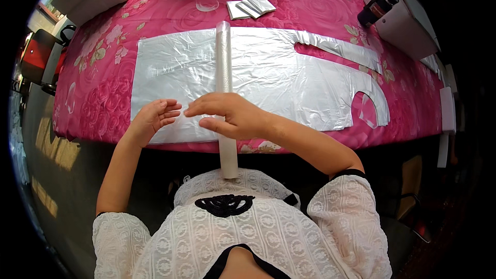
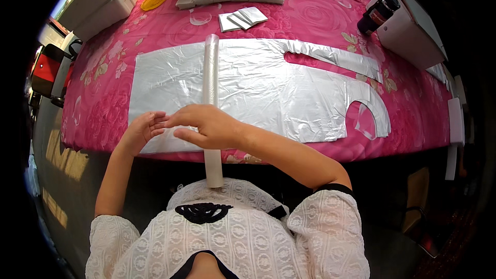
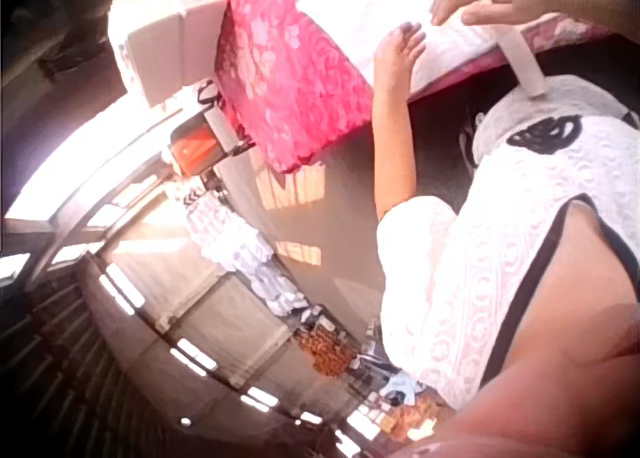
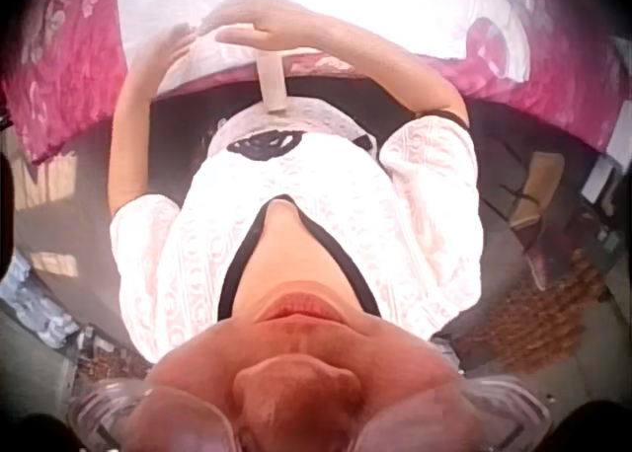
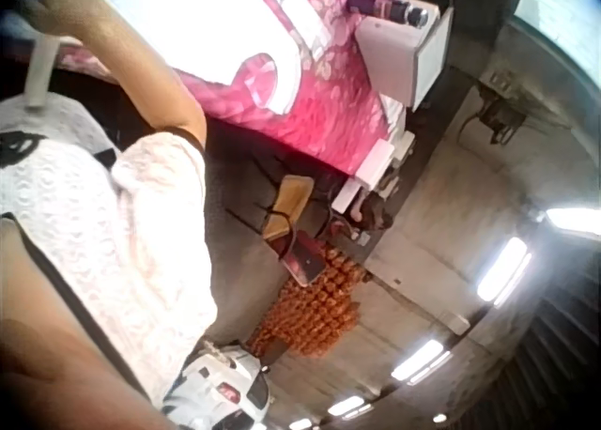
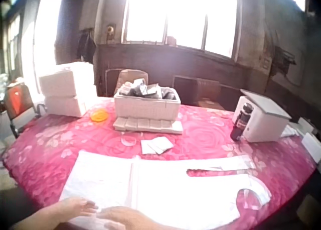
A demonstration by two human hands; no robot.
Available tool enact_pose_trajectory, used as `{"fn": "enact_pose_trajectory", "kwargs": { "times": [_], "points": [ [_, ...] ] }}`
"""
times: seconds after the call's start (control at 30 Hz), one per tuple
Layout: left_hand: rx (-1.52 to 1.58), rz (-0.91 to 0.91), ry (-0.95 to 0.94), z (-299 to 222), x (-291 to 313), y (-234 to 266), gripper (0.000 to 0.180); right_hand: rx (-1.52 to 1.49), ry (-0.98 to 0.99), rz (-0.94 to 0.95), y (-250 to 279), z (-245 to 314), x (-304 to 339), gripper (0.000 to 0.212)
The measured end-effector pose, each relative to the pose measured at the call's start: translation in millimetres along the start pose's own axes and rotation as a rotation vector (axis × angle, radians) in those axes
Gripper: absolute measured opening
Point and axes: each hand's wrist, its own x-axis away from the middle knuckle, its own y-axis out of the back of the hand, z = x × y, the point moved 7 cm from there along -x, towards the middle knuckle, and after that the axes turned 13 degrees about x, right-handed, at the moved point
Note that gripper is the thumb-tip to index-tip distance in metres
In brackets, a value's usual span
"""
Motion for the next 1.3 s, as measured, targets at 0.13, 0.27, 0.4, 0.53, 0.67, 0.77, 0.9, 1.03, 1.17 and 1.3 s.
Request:
{"fn": "enact_pose_trajectory", "kwargs": {
  "times": [0.13,0.27,0.4,0.53,0.67,0.77,0.9,1.03,1.17,1.3],
  "points": [
    [0.106,-0.094,0.14,36.9,71.0,45.7,0.038,0.685,-0.095,-0.06,12.0,-62.5,20.6,0.042],
    [0.091,-0.094,0.368,78.6,118.9,54.7,0.043,0.886,0.091,0.195,-26.3,-75.5,2.7,0.059],
    [0.062,0.0,0.484,111.2,131.8,51.0,0.046,0.836,0.183,0.243,-57.0,-77.2,-43.5,0.064],
    [0.161,-0.062,0.411,120.1,128.0,55.6,0.047,0.773,0.136,0.404,-113.4,-63.6,-108.4,0.053],
    [0.284,-0.025,0.388,121.6,120.3,51.5,0.055,0.669,0.196,0.103,-125.6,-38.6,-136.9,0.043],
    [0.304,-0.039,0.342,128.3,115.8,61.1,0.059,0.551,0.181,0.0,-89.4,-18.0,-116.0,0.033],
    [0.309,0.004,0.357,119.8,111.6,62.7,0.06,0.788,0.161,0.302,-87.2,-47.6,-66.1,0.054],
    [0.229,0.019,0.352,109.5,106.4,59.7,0.057,0.786,0.199,0.359,-100.8,-50.1,-78.2,0.065],
    [0.094,-0.157,0.238,101.3,104.1,64.1,0.046,0.655,0.161,0.375,-136.8,-48.5,-115.9,0.062],
    [0.052,-0.415,0.066,91.0,106.7,72.2,0.046,0.727,0.09,0.46,-173.7,-39.1,-153.5,0.052]
  ]
}}
